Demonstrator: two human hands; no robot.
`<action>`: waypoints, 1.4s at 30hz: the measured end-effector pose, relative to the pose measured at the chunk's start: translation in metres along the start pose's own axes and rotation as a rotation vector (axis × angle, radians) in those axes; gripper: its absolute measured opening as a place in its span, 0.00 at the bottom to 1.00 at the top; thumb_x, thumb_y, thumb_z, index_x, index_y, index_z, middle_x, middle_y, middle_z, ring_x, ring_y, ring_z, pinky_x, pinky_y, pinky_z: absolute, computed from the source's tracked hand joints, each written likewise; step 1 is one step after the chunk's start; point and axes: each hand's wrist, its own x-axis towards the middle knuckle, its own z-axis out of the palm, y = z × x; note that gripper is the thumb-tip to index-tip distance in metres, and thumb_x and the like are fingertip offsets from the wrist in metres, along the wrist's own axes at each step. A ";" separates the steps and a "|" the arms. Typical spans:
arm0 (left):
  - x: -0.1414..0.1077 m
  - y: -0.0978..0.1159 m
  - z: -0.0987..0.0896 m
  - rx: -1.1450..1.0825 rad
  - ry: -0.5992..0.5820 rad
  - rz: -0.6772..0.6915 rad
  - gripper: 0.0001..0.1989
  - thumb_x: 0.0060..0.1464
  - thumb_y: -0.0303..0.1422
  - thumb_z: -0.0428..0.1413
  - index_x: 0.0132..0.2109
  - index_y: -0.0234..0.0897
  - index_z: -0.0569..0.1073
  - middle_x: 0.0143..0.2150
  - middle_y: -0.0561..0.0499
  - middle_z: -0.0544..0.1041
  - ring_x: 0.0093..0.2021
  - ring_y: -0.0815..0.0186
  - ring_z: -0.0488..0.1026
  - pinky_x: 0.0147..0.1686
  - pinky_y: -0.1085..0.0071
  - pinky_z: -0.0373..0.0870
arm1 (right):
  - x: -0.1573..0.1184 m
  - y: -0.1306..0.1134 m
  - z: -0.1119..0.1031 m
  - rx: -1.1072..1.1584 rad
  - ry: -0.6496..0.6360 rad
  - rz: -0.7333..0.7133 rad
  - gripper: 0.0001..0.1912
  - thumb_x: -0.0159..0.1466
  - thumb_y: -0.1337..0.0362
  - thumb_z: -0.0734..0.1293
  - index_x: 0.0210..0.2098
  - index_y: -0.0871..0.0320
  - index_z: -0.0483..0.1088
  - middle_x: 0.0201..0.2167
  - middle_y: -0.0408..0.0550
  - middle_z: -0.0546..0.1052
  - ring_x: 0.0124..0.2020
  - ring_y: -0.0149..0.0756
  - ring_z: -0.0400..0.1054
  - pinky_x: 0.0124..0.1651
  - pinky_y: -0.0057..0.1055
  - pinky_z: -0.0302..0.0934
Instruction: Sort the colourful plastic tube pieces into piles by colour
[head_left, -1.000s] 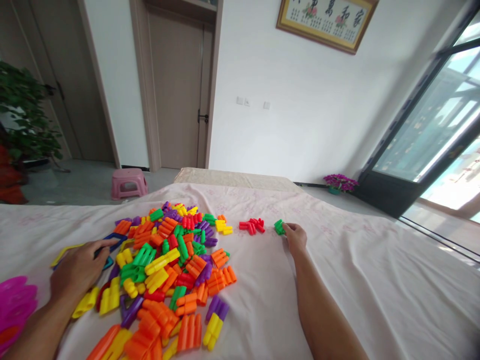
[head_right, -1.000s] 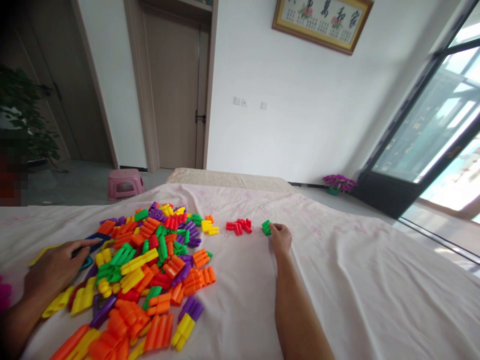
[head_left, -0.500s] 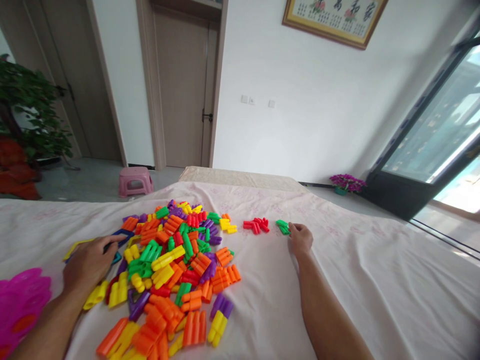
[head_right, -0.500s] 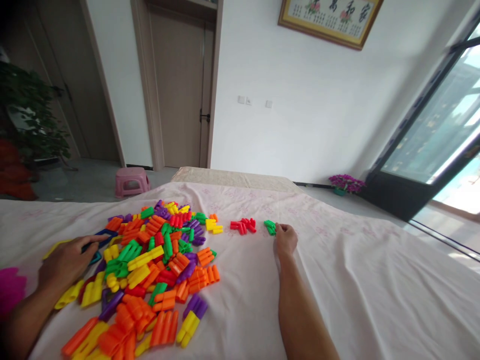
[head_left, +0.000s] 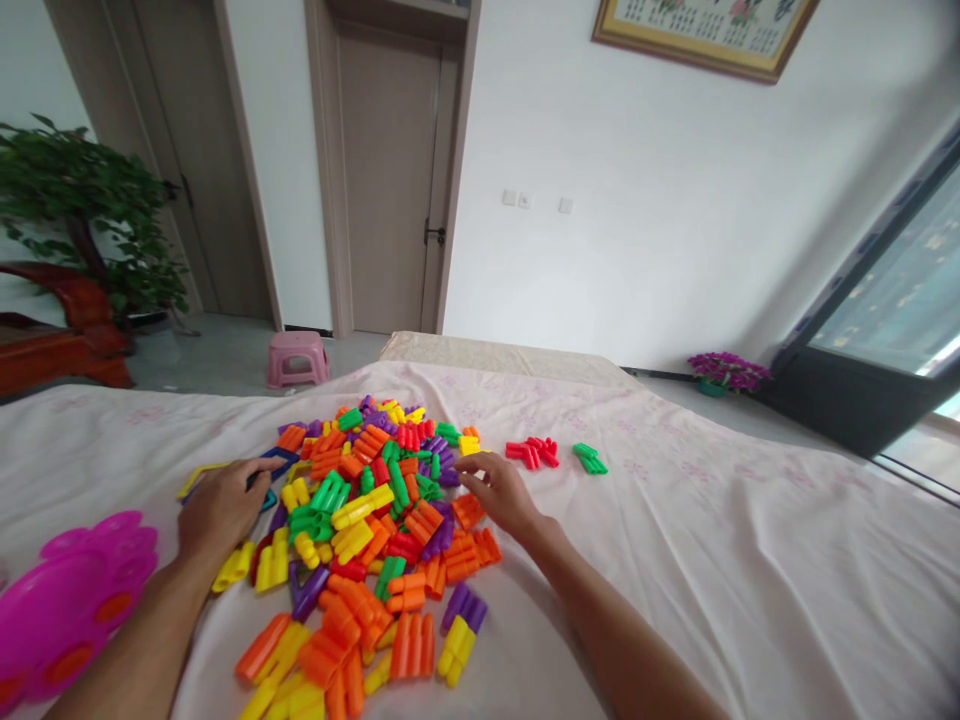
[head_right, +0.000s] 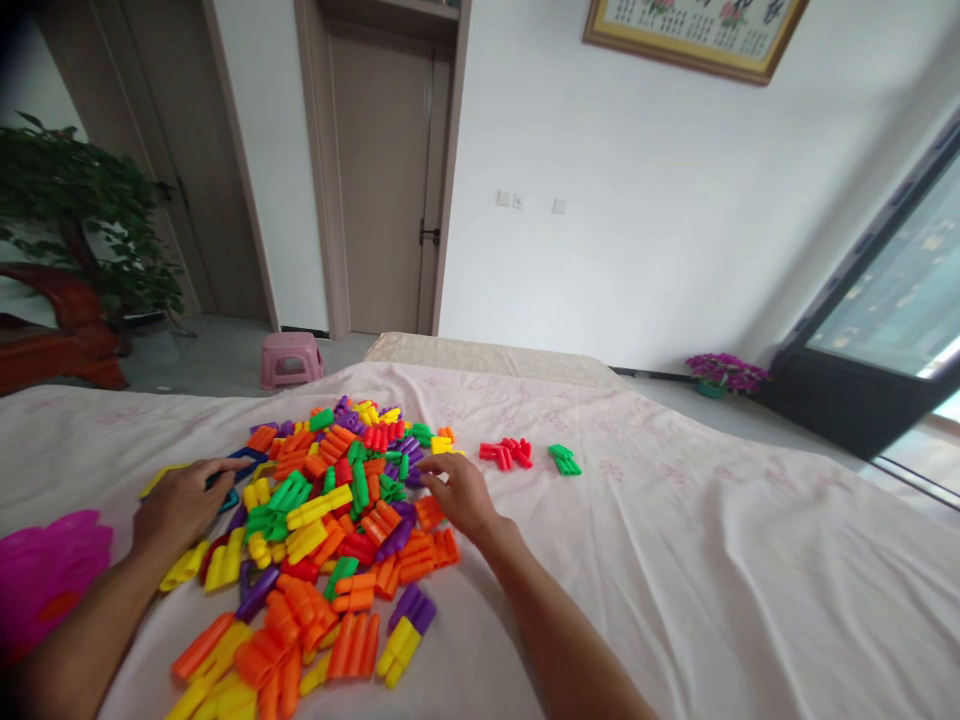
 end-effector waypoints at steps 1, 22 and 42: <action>0.000 -0.001 0.001 0.002 0.010 0.001 0.23 0.63 0.40 0.46 0.54 0.43 0.82 0.54 0.45 0.81 0.55 0.54 0.76 0.50 0.63 0.71 | 0.000 -0.008 0.007 -0.011 -0.043 -0.041 0.12 0.66 0.62 0.68 0.47 0.50 0.80 0.44 0.47 0.83 0.44 0.41 0.75 0.49 0.36 0.66; 0.002 -0.005 0.006 0.008 0.019 0.030 0.23 0.64 0.39 0.44 0.53 0.43 0.82 0.54 0.46 0.82 0.55 0.54 0.76 0.52 0.63 0.70 | 0.010 0.012 0.006 0.075 -0.036 0.214 0.28 0.52 0.78 0.64 0.49 0.54 0.79 0.36 0.43 0.82 0.31 0.33 0.72 0.36 0.27 0.65; 0.003 -0.004 0.000 0.058 -0.055 -0.015 0.26 0.65 0.42 0.42 0.56 0.43 0.80 0.56 0.43 0.80 0.54 0.54 0.75 0.48 0.64 0.68 | 0.018 0.059 -0.083 0.111 0.475 0.233 0.23 0.62 0.48 0.67 0.46 0.60 0.78 0.38 0.52 0.82 0.37 0.42 0.75 0.41 0.36 0.68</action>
